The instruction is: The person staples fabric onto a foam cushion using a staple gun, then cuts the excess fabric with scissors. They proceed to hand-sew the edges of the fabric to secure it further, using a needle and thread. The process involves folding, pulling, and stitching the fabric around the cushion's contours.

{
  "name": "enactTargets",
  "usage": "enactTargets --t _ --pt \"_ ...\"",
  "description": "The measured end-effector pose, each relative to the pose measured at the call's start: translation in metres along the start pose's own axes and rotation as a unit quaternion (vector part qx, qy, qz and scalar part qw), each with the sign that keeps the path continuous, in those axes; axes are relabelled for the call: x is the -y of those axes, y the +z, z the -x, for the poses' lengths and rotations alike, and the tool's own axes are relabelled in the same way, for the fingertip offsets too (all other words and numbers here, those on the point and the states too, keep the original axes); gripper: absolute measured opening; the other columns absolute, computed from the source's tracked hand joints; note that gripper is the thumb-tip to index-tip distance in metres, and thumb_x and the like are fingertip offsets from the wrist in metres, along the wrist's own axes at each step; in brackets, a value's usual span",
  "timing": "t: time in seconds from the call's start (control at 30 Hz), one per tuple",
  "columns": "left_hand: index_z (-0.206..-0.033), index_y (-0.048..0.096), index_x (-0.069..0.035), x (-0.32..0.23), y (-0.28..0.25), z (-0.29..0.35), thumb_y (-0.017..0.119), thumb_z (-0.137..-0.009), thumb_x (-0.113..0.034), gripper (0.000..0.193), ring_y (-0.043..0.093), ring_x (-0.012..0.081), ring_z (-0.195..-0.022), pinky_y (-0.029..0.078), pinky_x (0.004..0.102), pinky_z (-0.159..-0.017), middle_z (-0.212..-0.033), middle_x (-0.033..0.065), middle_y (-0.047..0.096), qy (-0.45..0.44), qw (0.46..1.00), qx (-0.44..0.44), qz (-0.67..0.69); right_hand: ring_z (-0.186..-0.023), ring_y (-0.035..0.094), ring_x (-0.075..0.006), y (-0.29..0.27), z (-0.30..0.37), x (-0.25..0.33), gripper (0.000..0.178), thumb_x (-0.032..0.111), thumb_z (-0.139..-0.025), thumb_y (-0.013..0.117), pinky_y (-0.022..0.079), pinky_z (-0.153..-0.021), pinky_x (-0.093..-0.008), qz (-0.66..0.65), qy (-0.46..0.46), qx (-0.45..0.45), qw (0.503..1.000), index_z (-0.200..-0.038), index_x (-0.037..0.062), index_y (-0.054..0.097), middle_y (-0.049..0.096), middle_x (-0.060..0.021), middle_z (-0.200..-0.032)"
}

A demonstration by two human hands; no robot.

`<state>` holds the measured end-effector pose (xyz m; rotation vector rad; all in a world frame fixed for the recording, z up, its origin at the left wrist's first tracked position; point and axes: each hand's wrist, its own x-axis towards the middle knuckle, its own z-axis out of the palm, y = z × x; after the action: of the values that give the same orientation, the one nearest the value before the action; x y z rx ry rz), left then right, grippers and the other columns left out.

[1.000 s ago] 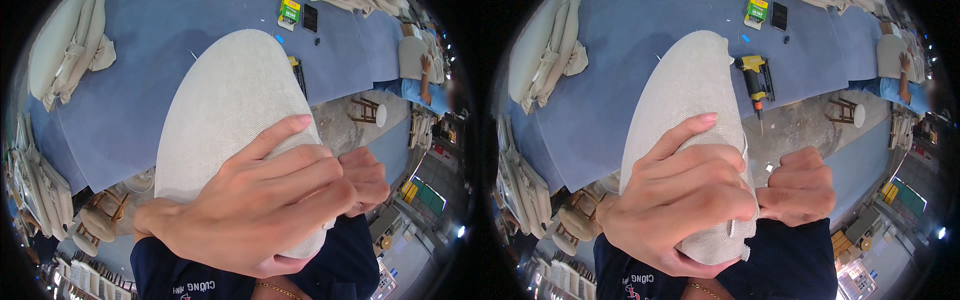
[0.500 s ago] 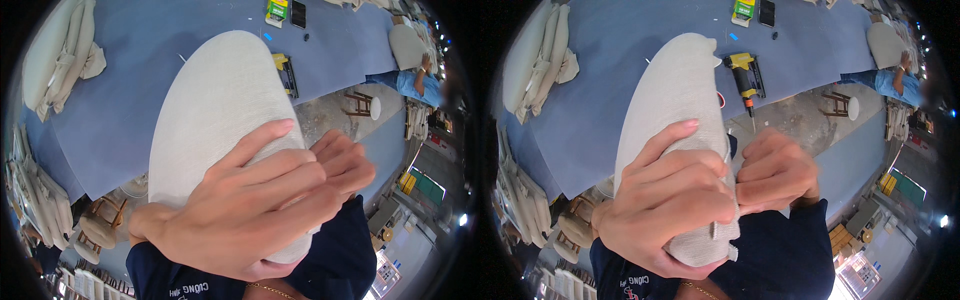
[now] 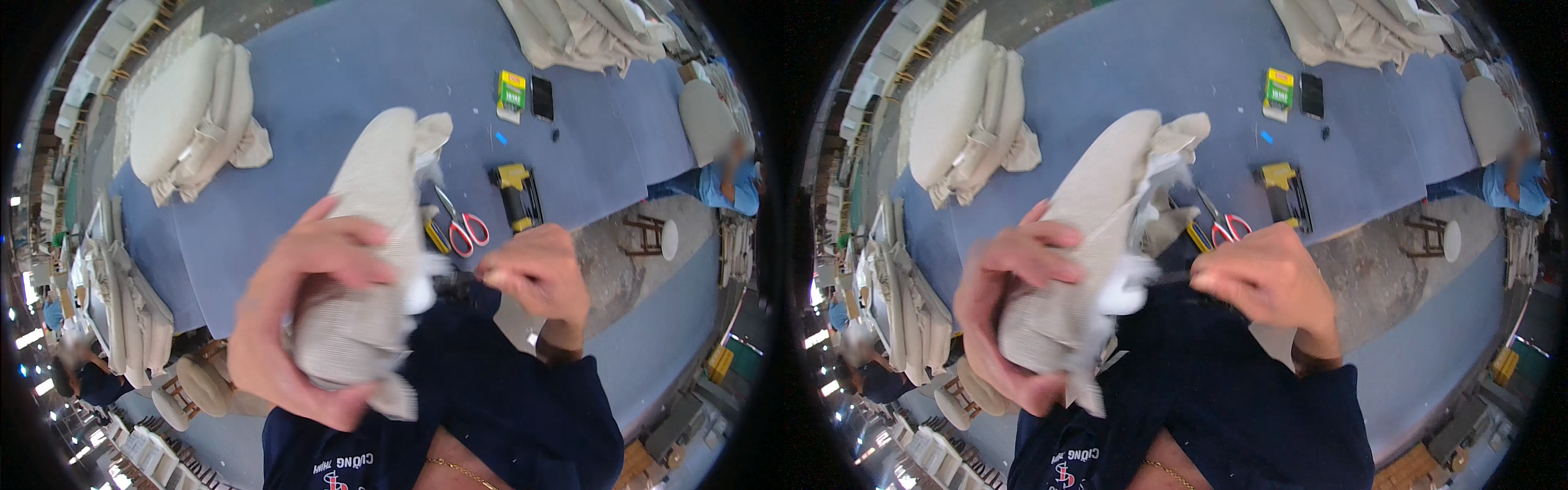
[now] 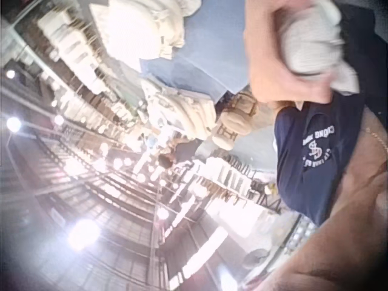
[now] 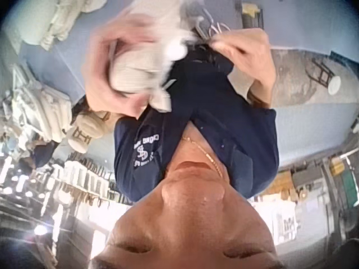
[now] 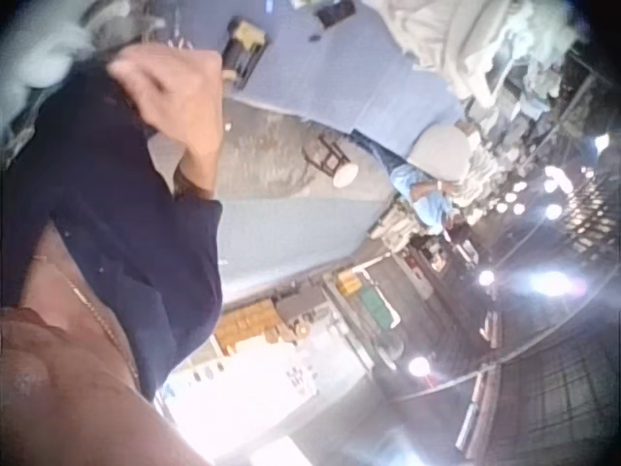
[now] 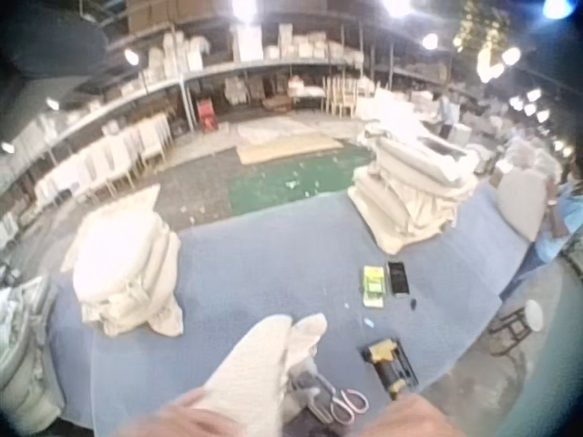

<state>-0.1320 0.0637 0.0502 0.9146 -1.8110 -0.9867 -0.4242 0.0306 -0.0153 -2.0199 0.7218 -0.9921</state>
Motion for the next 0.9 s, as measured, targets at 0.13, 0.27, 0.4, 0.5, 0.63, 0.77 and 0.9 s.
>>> enactTargets --t 0.13,0.27,0.4,0.5,0.63,0.77,0.9 --pt "-0.117 0.055 -0.001 -0.036 0.001 0.034 0.092 -0.057 -0.016 0.072 0.061 0.0382 -0.123 0.04 0.051 -0.112 -0.117 0.0212 0.067 -0.084 0.947 -0.279 -0.138 -0.062 0.048 -0.0088 0.03 0.025 -0.125 0.027 0.02 -0.099 0.06 0.04 -0.057 -0.028 -0.057 0.235 -0.149 0.959 -0.083 -0.0005 0.066 0.054 -0.0043 -0.065" --pt "-0.113 0.055 -0.002 -0.019 -0.021 0.084 0.092 -0.059 -0.009 0.066 0.062 0.0359 -0.121 0.044 0.0486 -0.109 -0.123 0.0203 0.064 -0.083 0.906 -0.392 -0.132 -0.06 0.051 -0.0239 0.087 0.1 -0.304 0.03 0.023 -0.096 0.062 0.042 -0.06 -0.0405 0.095 0.308 -0.152 0.934 -0.085 -0.0049 0.063 0.056 -0.0184 -0.068" --pt "-0.105 0.058 -0.003 -0.013 -0.011 0.081 0.094 -0.061 -0.009 0.058 0.064 0.0333 -0.118 0.051 0.0438 -0.101 -0.117 0.0182 0.065 -0.046 0.905 -0.4 -0.136 -0.107 0.065 -0.0386 0.071 0.119 -0.323 0.044 0.018 -0.09 0.068 0.05 -0.097 -0.0455 0.351 0.343 -0.052 0.87 -0.132 0.0068 0.062 0.068 -0.0198 -0.117" --pt "-0.109 0.062 -0.002 -0.036 0.01 0.094 0.094 -0.063 -0.01 0.057 0.065 0.0323 -0.12 0.051 0.0427 -0.103 -0.121 0.0181 0.069 -0.046 0.881 -0.424 -0.202 -0.111 0.064 -0.0341 0.081 0.029 -0.265 0.049 0.003 -0.086 0.065 0.05 -0.095 -0.0426 0.199 0.226 -0.136 0.944 -0.135 0.003 0.059 0.064 -0.0187 -0.119" --pt "-0.129 0.052 -0.005 -0.046 0.039 0.105 0.093 -0.066 -0.017 0.077 0.065 0.032 -0.121 0.053 0.0407 -0.1 -0.135 0.0185 0.063 -0.125 0.868 -0.422 -0.231 -0.11 0.064 -0.0251 0.101 -0.079 -0.173 0.037 0.014 -0.101 0.057 0.05 -0.097 -0.0392 -0.018 0.078 -0.178 0.981 -0.133 -0.004 0.059 0.064 -0.0154 -0.128" --pt "-0.137 0.048 -0.005 -0.039 0.055 0.125 0.092 -0.065 -0.019 0.085 0.063 0.0332 -0.123 0.054 0.0394 -0.099 -0.14 0.0163 0.06 -0.117 0.876 -0.396 -0.247 -0.106 0.066 -0.0229 0.113 -0.117 -0.23 0.042 0.032 -0.107 0.049 0.05 -0.096 -0.0346 -0.409 0.175 -0.001 0.896 -0.124 -0.004 0.063 0.07 -0.0119 -0.111" --pt "-0.141 0.047 -0.004 -0.036 0.062 0.129 0.091 -0.065 -0.018 0.089 0.062 0.0338 -0.124 0.054 0.04 -0.1 -0.142 0.0164 0.058 -0.084 0.875 -0.403 -0.254 -0.1 0.066 -0.0215 0.147 -0.083 -0.28 0.049 0.042 -0.107 0.043 0.052 -0.091 -0.0378 -0.562 0.414 0.02 0.716 -0.114 0.0001 0.067 0.071 -0.0111 -0.106"
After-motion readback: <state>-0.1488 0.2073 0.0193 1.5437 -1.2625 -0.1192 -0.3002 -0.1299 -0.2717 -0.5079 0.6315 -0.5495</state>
